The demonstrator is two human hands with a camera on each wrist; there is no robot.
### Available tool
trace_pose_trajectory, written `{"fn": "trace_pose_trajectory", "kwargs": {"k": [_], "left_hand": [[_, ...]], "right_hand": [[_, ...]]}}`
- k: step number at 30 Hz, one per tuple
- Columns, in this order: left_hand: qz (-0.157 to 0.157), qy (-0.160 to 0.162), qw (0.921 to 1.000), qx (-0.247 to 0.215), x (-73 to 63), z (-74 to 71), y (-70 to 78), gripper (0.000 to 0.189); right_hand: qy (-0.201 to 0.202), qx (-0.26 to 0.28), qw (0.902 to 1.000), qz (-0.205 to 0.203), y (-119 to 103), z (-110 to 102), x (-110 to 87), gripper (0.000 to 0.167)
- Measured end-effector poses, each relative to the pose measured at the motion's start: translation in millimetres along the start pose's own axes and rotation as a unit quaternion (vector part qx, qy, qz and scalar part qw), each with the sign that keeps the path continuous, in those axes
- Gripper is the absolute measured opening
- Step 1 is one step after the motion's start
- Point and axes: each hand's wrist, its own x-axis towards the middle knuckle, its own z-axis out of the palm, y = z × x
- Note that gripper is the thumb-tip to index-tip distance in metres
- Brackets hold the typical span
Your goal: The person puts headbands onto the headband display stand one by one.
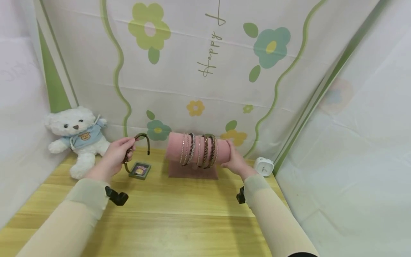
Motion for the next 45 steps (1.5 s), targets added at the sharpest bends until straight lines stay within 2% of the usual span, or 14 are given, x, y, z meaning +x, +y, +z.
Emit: {"fn": "trace_pose_trajectory", "kwargs": {"k": [10, 17, 25, 31, 38, 45], "left_hand": [[-0.014, 0.043, 0.9956, -0.082, 23.8, 36.8, 6.9, 0.038], [-0.022, 0.044, 0.9956, -0.08, 36.8, 63.8, 11.4, 0.052], [-0.038, 0.052, 0.9918, -0.11, 47.5, 83.6, 8.6, 0.051], [-0.048, 0.06, 0.9914, -0.106, 52.3, 95.6, 6.8, 0.049], [-0.05, 0.067, 0.9913, -0.102, 55.1, 116.6, 3.9, 0.046], [-0.044, 0.086, 0.9937, -0.057, 57.6, 134.3, -0.9, 0.04]], "right_hand": [[-0.007, 0.003, 0.9999, -0.009, -6, -2, 1.0, 0.122], [-0.007, 0.001, 0.9999, -0.011, -3, -1, 2.5, 0.122], [-0.007, 0.004, 0.9999, -0.009, -2, 0, 2.5, 0.122], [-0.008, 0.01, 0.9998, -0.014, -2, -1, 1.2, 0.122], [-0.007, 0.018, 0.9997, -0.013, -3, -2, -0.1, 0.122], [-0.006, 0.011, 0.9999, -0.012, -1, 0, 0.3, 0.121]]}}
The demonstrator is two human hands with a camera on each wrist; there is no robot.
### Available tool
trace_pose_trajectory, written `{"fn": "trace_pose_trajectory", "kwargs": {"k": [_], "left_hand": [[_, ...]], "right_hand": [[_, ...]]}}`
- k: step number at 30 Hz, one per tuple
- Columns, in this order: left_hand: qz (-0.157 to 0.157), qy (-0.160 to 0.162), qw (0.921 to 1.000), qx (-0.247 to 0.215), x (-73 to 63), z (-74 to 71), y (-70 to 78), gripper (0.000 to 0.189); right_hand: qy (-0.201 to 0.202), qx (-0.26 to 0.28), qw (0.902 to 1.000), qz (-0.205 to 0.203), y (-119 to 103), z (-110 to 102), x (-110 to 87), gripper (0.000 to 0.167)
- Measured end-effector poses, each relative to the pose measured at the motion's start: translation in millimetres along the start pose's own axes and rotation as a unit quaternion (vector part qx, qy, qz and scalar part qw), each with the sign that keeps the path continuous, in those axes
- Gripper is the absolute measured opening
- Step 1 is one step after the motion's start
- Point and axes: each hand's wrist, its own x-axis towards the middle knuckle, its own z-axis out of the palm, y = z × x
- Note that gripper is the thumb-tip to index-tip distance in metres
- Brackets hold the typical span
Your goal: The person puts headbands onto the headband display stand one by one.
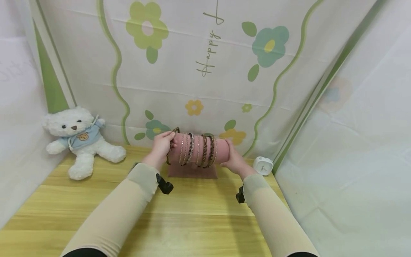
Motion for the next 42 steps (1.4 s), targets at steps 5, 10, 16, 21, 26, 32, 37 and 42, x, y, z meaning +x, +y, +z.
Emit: {"fn": "trace_pose_trajectory", "kwargs": {"k": [5, 10, 16, 21, 26, 32, 37, 42], "left_hand": [[0.013, 0.009, 0.9964, 0.084, -0.3, 7.1, 0.0, 0.035], [0.027, 0.013, 0.9839, 0.176, -0.6, 11.1, 1.6, 0.026], [0.079, 0.027, 0.9464, 0.312, 0.3, 9.6, 3.7, 0.027], [0.089, 0.036, 0.9128, 0.397, 1.2, 7.9, 10.1, 0.027], [0.095, 0.042, 0.8914, 0.441, 1.8, 7.1, 12.2, 0.023], [0.093, 0.05, 0.8783, 0.466, 3.6, 7.0, 11.9, 0.022], [0.099, 0.048, 0.8779, 0.466, 5.6, 6.4, 10.7, 0.02], [0.109, 0.04, 0.8745, 0.471, 6.9, 5.8, 9.8, 0.017]], "right_hand": [[0.002, -0.007, 1.0, 0.002, 1, 1, 0.5, 0.121], [0.001, -0.007, 1.0, 0.003, 2, 1, 0.6, 0.121], [-0.001, -0.008, 1.0, 0.006, 1, 0, 0.6, 0.121], [0.001, -0.01, 0.9999, 0.004, 2, 0, 0.6, 0.121], [0.003, -0.011, 0.9999, 0.004, 3, 0, 1.4, 0.121], [0.002, -0.011, 0.9999, 0.011, 3, 1, 1.2, 0.122], [0.003, -0.009, 0.9999, 0.012, 0, 0, 0.3, 0.122], [0.002, -0.012, 0.9999, 0.012, -2, -1, -1.7, 0.122]]}}
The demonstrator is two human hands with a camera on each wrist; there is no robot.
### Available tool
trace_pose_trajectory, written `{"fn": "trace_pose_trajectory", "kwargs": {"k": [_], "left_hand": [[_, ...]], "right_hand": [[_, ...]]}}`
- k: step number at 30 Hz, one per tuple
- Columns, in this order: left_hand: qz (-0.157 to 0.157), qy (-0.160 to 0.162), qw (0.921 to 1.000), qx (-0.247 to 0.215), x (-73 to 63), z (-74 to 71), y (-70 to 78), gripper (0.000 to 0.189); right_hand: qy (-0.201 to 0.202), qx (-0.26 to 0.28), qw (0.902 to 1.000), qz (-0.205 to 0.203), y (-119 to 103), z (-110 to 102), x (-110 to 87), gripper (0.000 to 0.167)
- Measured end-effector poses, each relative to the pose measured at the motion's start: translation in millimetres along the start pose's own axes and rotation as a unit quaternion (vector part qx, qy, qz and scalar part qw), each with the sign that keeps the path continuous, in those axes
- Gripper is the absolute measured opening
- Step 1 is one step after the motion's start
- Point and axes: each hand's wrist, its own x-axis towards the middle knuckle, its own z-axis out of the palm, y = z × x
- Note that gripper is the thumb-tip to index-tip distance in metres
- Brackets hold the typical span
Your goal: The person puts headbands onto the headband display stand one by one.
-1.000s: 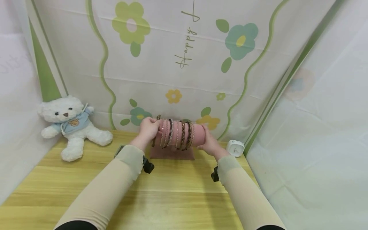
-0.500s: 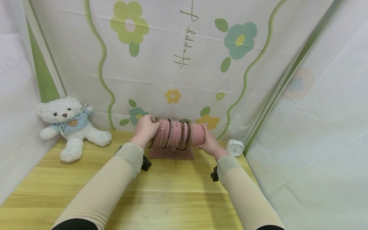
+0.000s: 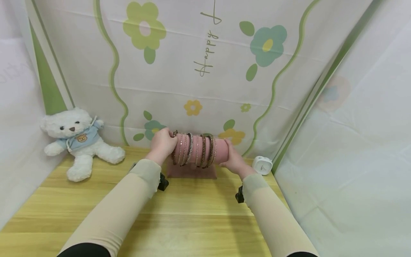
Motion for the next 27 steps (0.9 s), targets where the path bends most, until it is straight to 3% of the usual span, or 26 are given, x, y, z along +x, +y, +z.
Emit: {"fn": "trace_pose_trajectory", "kwargs": {"k": [18, 27], "left_hand": [[-0.001, -0.039, 0.9991, -0.014, 1.4, -4.3, 3.4, 0.022], [0.025, -0.07, 0.997, -0.019, 0.3, -14.6, -0.2, 0.028]], "right_hand": [[-0.004, -0.01, 0.9999, -0.002, 2, 0, 4.1, 0.122], [-0.008, -0.001, 0.9997, -0.024, 2, -7, 1.1, 0.132]]}}
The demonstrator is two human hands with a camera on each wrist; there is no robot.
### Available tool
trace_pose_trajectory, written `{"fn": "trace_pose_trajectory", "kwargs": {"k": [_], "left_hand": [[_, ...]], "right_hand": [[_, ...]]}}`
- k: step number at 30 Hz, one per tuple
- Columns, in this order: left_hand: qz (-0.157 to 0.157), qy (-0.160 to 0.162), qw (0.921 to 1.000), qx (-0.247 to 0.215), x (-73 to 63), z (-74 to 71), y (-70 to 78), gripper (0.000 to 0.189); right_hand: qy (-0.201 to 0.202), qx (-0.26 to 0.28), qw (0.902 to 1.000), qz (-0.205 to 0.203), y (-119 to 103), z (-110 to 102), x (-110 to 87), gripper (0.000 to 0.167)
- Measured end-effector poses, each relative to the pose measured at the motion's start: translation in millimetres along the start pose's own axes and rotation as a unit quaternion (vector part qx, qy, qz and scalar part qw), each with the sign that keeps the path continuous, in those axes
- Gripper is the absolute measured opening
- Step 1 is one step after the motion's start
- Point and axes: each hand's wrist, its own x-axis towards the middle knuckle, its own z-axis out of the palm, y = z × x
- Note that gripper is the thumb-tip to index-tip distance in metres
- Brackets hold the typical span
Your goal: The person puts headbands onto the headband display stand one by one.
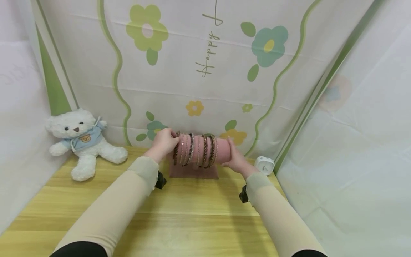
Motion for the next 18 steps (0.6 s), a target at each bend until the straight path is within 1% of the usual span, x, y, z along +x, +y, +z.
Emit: {"fn": "trace_pose_trajectory", "kwargs": {"k": [3, 5, 7, 9, 11, 13, 14, 16, 18], "left_hand": [[0.025, -0.016, 0.9995, 0.011, -5.3, -13.2, -5.7, 0.036], [0.041, -0.026, 0.9986, 0.021, -10.9, -26.3, -10.1, 0.044], [0.066, -0.039, 0.9964, 0.037, -17.0, -41.8, -16.4, 0.053], [0.087, -0.057, 0.9928, 0.06, -24.4, -58.1, -23.3, 0.065], [0.121, -0.06, 0.986, 0.098, -30.9, -73.7, -30.7, 0.069], [0.155, -0.047, 0.9751, 0.152, -36.8, -87.5, -36.5, 0.07], [0.169, -0.036, 0.9673, 0.185, -39.1, -93.4, -39.3, 0.07], [0.197, 0.0, 0.9479, 0.25, -42.6, -102.3, -45.4, 0.07], [0.214, 0.032, 0.927, 0.307, -45.3, -107.6, -51.6, 0.071]], "right_hand": [[-0.005, 0.005, 0.9999, -0.009, 0, -14, -6.2, 0.135], [-0.008, 0.004, 0.9999, -0.006, -1, -31, -11.1, 0.132], [-0.014, 0.005, 0.9999, -0.003, -4, -54, -17.0, 0.122], [-0.008, -0.003, 0.9999, -0.005, -6, -77, -22.5, 0.108], [0.009, -0.027, 0.9994, -0.018, -9, -97, -28.3, 0.095], [0.045, -0.087, 0.9943, -0.041, -10, -110, -34.4, 0.087], [0.067, -0.124, 0.9887, -0.052, -11, -114, -37.5, 0.085], [0.106, -0.203, 0.9709, -0.069, -13, -118, -44.0, 0.084], [0.131, -0.272, 0.9496, -0.083, -14, -119, -50.0, 0.084]]}}
